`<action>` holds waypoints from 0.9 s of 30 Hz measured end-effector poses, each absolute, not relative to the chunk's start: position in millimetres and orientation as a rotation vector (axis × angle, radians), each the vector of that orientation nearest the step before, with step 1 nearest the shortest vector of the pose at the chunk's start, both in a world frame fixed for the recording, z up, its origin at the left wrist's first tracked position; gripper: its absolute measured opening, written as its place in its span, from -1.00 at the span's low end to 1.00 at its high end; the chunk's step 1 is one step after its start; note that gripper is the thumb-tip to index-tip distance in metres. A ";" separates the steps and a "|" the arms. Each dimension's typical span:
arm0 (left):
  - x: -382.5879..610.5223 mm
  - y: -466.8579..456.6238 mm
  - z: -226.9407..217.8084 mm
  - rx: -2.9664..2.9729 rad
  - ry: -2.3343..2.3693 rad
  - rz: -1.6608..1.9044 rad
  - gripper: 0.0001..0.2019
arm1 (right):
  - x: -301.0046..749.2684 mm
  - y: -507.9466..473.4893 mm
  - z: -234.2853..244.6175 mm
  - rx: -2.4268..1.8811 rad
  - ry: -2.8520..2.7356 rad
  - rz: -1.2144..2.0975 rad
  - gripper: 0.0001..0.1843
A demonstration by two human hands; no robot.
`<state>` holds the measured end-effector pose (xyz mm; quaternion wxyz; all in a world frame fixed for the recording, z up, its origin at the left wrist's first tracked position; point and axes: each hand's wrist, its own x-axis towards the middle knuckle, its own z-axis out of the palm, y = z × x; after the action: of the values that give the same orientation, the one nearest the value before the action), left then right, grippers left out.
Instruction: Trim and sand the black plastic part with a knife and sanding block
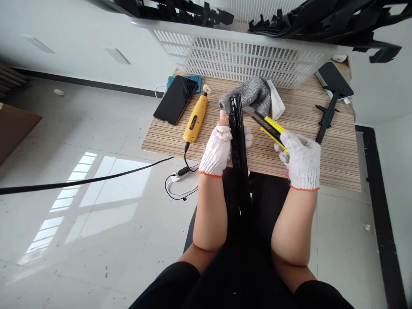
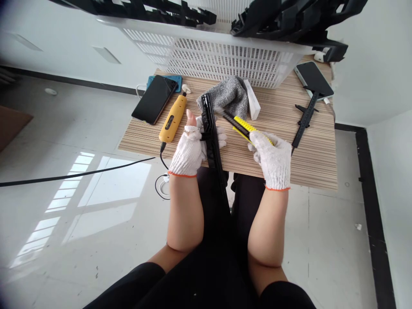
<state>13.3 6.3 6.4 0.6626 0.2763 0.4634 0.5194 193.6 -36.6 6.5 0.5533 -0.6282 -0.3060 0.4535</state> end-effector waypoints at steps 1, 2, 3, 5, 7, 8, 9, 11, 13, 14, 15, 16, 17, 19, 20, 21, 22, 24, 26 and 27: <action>13.1 6.1 5.8 0.617 1.027 1.180 -0.49 | 193.8 -36.8 6.7 -1.484 -0.703 1.051 -0.62; 12.7 6.2 5.0 0.600 1.017 1.182 -0.52 | 194.0 -37.1 6.8 -1.485 -0.701 1.047 -0.61; 12.3 6.3 3.9 0.592 1.021 1.182 -0.54 | 194.2 -37.3 6.8 -1.490 -0.724 1.072 -0.61; 11.8 6.9 1.7 0.597 1.019 1.183 -0.55 | 194.4 -37.6 6.8 -1.498 -0.769 1.130 -0.60; 11.7 7.4 0.2 0.607 1.018 1.184 -0.54 | 194.3 -37.4 6.9 -1.487 -0.744 1.118 -0.59; 11.7 7.6 -0.3 0.607 1.022 1.183 -0.53 | 194.2 -37.3 7.1 -1.474 -0.715 1.095 -0.59; 11.7 7.7 -0.6 0.606 1.025 1.180 -0.53 | 194.2 -37.2 7.2 -1.463 -0.693 1.080 -0.59; 11.6 7.7 -0.8 0.604 1.021 1.176 -0.53 | 194.4 -37.2 7.3 -1.461 -0.711 1.109 -0.60; 11.1 7.2 -0.4 0.607 1.001 1.177 -0.54 | 194.7 -37.6 7.4 -1.473 -0.732 1.132 -0.62; 10.8 6.8 0.0 0.610 0.997 1.180 -0.54 | 194.9 -37.9 7.4 -1.471 -0.721 1.119 -0.63; 10.6 6.4 0.7 0.612 1.001 1.185 -0.54 | 195.2 -38.2 7.4 -1.464 -0.703 1.097 -0.63; 10.3 5.9 1.4 0.615 1.013 1.187 -0.54 | 195.4 -38.5 7.3 -1.458 -0.690 1.082 -0.63; 10.2 5.5 2.3 0.617 1.029 1.186 -0.55 | 195.7 -38.7 7.2 -1.460 -0.697 1.091 -0.64; 10.2 5.0 3.6 0.621 1.061 1.175 -0.56 | 196.3 -38.8 6.7 -1.484 -0.751 1.148 -0.65; 10.3 5.1 3.9 0.622 1.067 1.170 -0.56 | 196.5 -38.7 6.3 -1.492 -0.766 1.163 -0.65; 10.5 5.3 4.0 0.620 1.068 1.165 -0.56 | 196.7 -38.4 5.9 -1.489 -0.760 1.155 -0.65; 10.6 5.7 3.7 0.616 1.065 1.165 -0.55 | 196.8 -38.2 5.6 -1.477 -0.736 1.129 -0.65; 10.6 6.6 2.6 0.607 1.059 1.173 -0.55 | 197.0 -38.1 5.0 -1.455 -0.696 1.081 -0.65; 10.5 7.2 1.7 0.607 1.063 1.178 -0.58 | 197.2 -38.5 4.8 -1.472 -0.749 1.129 -0.65; 10.5 7.3 1.6 0.610 1.067 1.179 -0.60 | 197.2 -38.7 4.9 -1.484 -0.788 1.161 -0.65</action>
<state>10.5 7.3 1.6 0.6591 0.2694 0.4712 0.5206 197.2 -38.7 4.9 0.5222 -0.6197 -0.3289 0.4849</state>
